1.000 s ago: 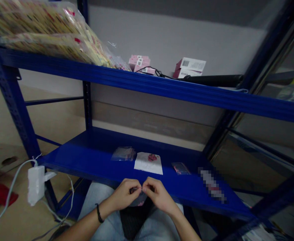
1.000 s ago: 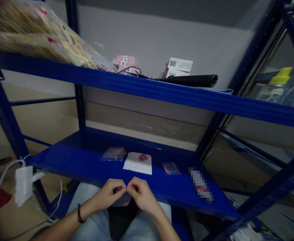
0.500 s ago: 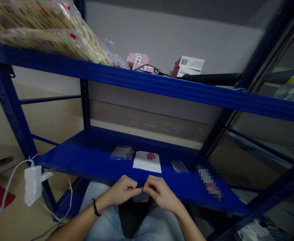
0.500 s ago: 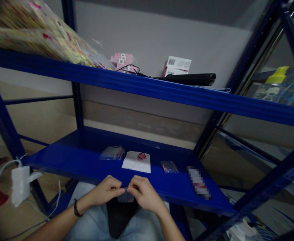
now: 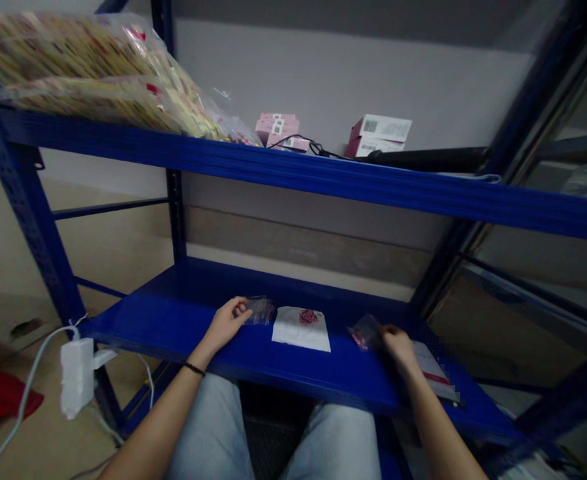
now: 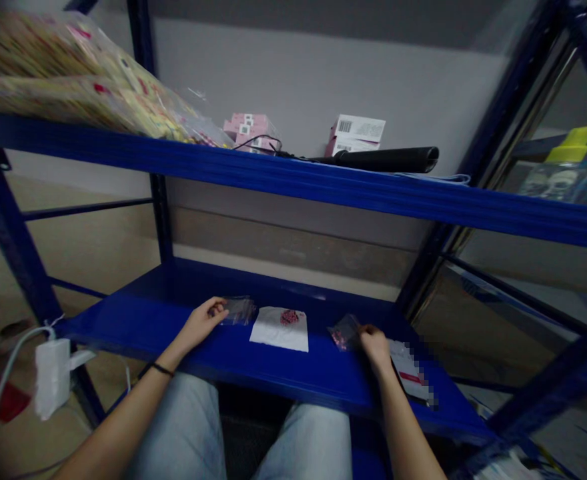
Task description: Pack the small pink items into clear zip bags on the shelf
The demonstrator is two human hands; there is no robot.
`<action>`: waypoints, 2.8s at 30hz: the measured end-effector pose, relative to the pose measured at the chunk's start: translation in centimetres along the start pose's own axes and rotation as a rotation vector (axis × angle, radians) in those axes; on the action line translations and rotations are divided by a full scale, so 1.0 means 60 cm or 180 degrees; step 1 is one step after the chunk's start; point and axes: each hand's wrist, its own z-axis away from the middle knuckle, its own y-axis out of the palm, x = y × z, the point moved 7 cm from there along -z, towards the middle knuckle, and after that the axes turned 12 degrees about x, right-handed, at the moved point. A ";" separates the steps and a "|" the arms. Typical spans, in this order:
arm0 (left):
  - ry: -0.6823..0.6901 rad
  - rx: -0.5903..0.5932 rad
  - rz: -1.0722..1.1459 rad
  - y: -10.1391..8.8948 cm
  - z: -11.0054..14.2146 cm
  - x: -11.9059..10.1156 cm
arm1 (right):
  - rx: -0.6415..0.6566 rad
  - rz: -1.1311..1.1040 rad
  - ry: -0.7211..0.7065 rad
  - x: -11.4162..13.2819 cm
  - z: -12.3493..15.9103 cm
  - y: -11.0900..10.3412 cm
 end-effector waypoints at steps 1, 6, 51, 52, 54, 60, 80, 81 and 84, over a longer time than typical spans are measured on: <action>-0.0050 0.0044 -0.0152 -0.001 -0.013 0.010 | -0.0064 0.0369 0.0066 -0.008 -0.006 -0.007; 0.0014 0.0589 -0.0622 0.015 -0.065 0.026 | 0.0124 0.1154 0.0158 -0.034 -0.023 -0.015; 0.0065 0.0811 0.2811 0.227 0.005 -0.074 | 0.0617 0.1740 -0.2142 0.244 0.119 0.304; 0.0033 0.0759 0.2806 0.227 0.007 -0.072 | 0.0623 0.1736 -0.2148 0.243 0.117 0.305; 0.0008 0.0665 0.2810 0.224 0.010 -0.070 | 0.0632 0.1730 -0.2158 0.241 0.114 0.307; 0.0100 0.0659 0.2691 0.225 0.017 -0.069 | 0.0667 0.1800 -0.2189 0.242 0.115 0.313; 0.0047 0.0535 0.2498 0.223 0.020 -0.059 | 0.1211 -0.0116 -0.2163 0.300 0.113 0.219; 0.0044 0.0513 0.2634 0.222 0.020 -0.057 | 0.1098 0.0101 -0.2146 0.290 0.104 0.223; -0.0033 0.0381 0.3013 0.217 0.021 -0.050 | 0.1091 0.0919 -0.2261 0.270 0.094 0.260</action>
